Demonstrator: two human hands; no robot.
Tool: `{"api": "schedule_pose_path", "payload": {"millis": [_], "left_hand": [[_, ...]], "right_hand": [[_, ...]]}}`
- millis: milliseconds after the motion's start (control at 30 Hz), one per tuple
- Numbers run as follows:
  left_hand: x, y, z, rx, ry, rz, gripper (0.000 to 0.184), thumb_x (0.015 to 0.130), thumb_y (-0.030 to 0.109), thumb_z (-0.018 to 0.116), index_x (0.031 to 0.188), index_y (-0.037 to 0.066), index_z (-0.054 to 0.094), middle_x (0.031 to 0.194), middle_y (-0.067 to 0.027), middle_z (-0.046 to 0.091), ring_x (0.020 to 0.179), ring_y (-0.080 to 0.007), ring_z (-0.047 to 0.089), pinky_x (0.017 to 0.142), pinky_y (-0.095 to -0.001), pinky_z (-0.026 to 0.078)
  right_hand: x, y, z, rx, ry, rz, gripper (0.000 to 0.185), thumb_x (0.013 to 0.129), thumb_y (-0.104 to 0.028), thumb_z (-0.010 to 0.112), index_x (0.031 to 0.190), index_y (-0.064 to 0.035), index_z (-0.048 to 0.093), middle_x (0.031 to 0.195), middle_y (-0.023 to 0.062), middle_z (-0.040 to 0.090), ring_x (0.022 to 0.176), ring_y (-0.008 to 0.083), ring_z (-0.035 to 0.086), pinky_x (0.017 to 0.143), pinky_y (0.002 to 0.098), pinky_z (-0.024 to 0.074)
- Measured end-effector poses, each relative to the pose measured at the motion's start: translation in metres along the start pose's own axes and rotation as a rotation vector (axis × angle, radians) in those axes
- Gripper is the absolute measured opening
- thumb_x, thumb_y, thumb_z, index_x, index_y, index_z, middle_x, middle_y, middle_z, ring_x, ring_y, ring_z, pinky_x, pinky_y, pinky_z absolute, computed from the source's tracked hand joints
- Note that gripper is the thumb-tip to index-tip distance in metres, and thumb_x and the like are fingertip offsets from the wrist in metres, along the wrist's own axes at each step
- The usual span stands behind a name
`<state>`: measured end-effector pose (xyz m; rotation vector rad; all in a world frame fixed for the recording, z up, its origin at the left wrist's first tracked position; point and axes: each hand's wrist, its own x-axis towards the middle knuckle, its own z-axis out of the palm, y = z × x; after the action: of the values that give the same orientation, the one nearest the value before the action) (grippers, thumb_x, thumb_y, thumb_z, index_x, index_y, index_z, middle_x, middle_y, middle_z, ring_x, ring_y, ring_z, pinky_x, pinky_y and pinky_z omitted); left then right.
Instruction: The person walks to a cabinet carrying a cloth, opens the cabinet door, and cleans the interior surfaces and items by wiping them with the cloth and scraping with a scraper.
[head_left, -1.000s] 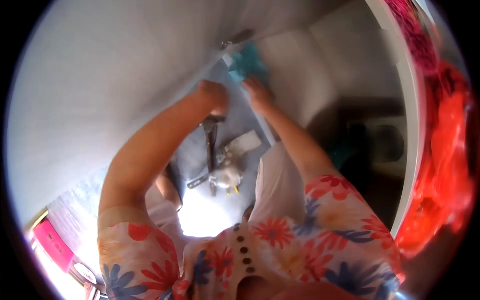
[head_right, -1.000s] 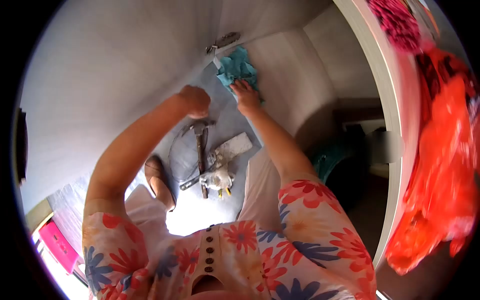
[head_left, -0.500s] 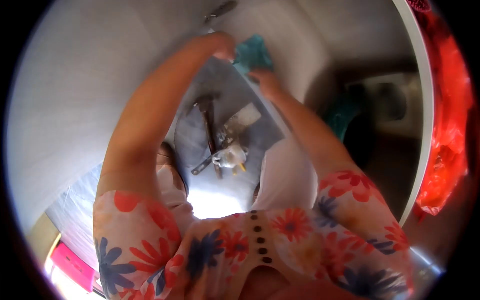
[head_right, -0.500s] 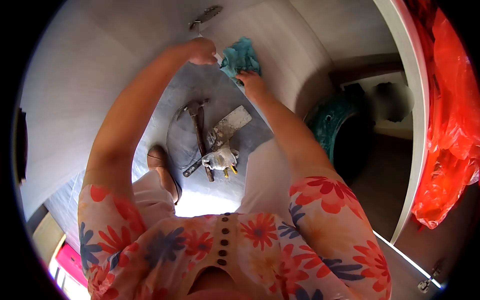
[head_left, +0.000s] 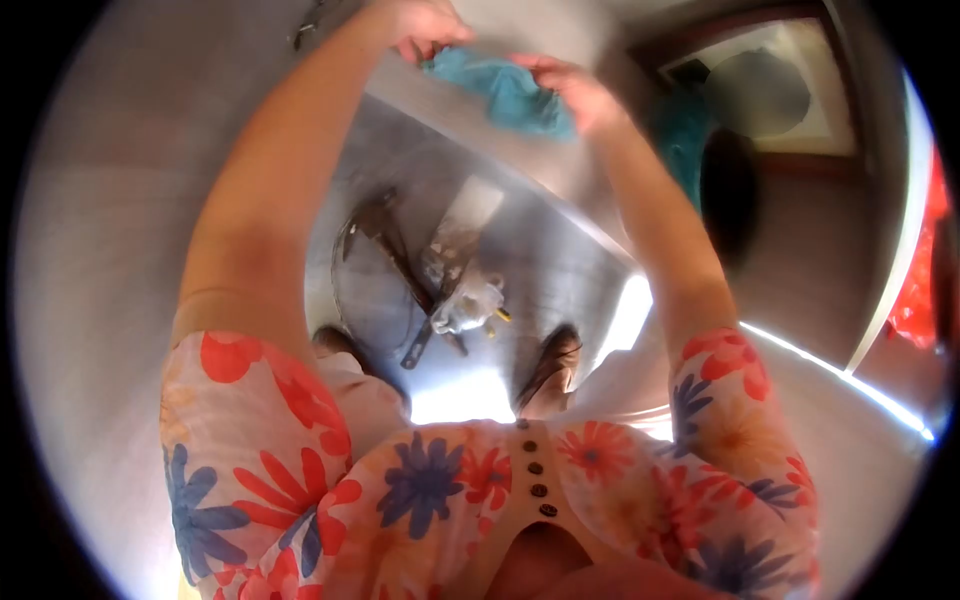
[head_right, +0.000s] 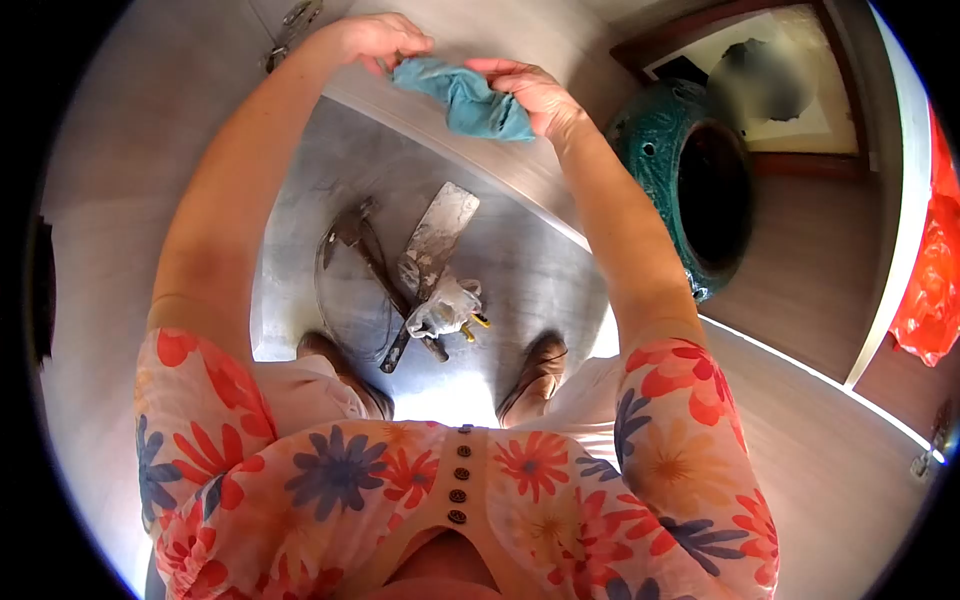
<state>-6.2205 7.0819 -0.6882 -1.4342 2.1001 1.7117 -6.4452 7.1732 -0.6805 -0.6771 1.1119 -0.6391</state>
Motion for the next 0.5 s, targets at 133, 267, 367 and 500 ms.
{"api": "schedule_pose_path", "payload": {"millis": [133, 267, 367, 500], "left_hand": [[0.011, 0.005, 0.0, -0.245, -0.154, 0.018, 0.05, 0.083, 0.041, 0.049, 0.12, 0.006, 0.047, 0.111, -0.0133, 0.054, 0.089, -0.023, 0.058, 0.076, -0.0351, 0.046], [0.032, -0.017, 0.004, -0.242, 0.039, 0.017, 0.041, 0.085, 0.034, 0.048, 0.113, 0.004, 0.05, 0.1, -0.0133, 0.058, 0.081, -0.0228, 0.06, 0.068, -0.0351, 0.049], [0.045, -0.044, -0.007, -0.118, -0.019, 0.028, 0.048, 0.087, 0.035, 0.045, 0.121, 0.002, 0.042, 0.11, -0.0154, 0.055, 0.085, -0.0276, 0.06, 0.069, -0.0388, 0.05], [0.037, -0.063, -0.01, -0.018, 0.021, 0.002, 0.041, 0.083, 0.036, 0.048, 0.107, 0.003, 0.053, 0.098, -0.0125, 0.059, 0.079, -0.0242, 0.06, 0.064, -0.0378, 0.049]], "right_hand": [[0.017, 0.006, -0.035, 0.048, 0.364, -0.111, 0.041, 0.078, 0.001, 0.048, 0.119, 0.0011, 0.045, 0.107, 0.0147, 0.055, 0.091, 0.0219, 0.057, 0.078, 0.0322, 0.0498], [0.013, 0.019, -0.034, -0.282, 0.737, -0.12, 0.058, 0.073, -0.015, 0.062, 0.124, 0.0008, 0.04, 0.106, 0.0145, 0.056, 0.089, 0.0235, 0.057, 0.074, 0.0348, 0.0492], [0.047, 0.057, -0.061, -0.817, 0.861, -0.29, 0.067, 0.07, -0.034, 0.064, 0.123, 0.0006, 0.041, 0.107, 0.0212, 0.056, 0.099, 0.032, 0.055, 0.078, 0.04, 0.0466], [0.072, 0.063, 0.016, -1.213, 0.732, -0.271, 0.061, 0.078, -0.037, 0.056, 0.127, -0.0055, 0.038, 0.129, 0.023, 0.038, 0.123, 0.0305, 0.034, 0.1, 0.0459, 0.0268]]}}
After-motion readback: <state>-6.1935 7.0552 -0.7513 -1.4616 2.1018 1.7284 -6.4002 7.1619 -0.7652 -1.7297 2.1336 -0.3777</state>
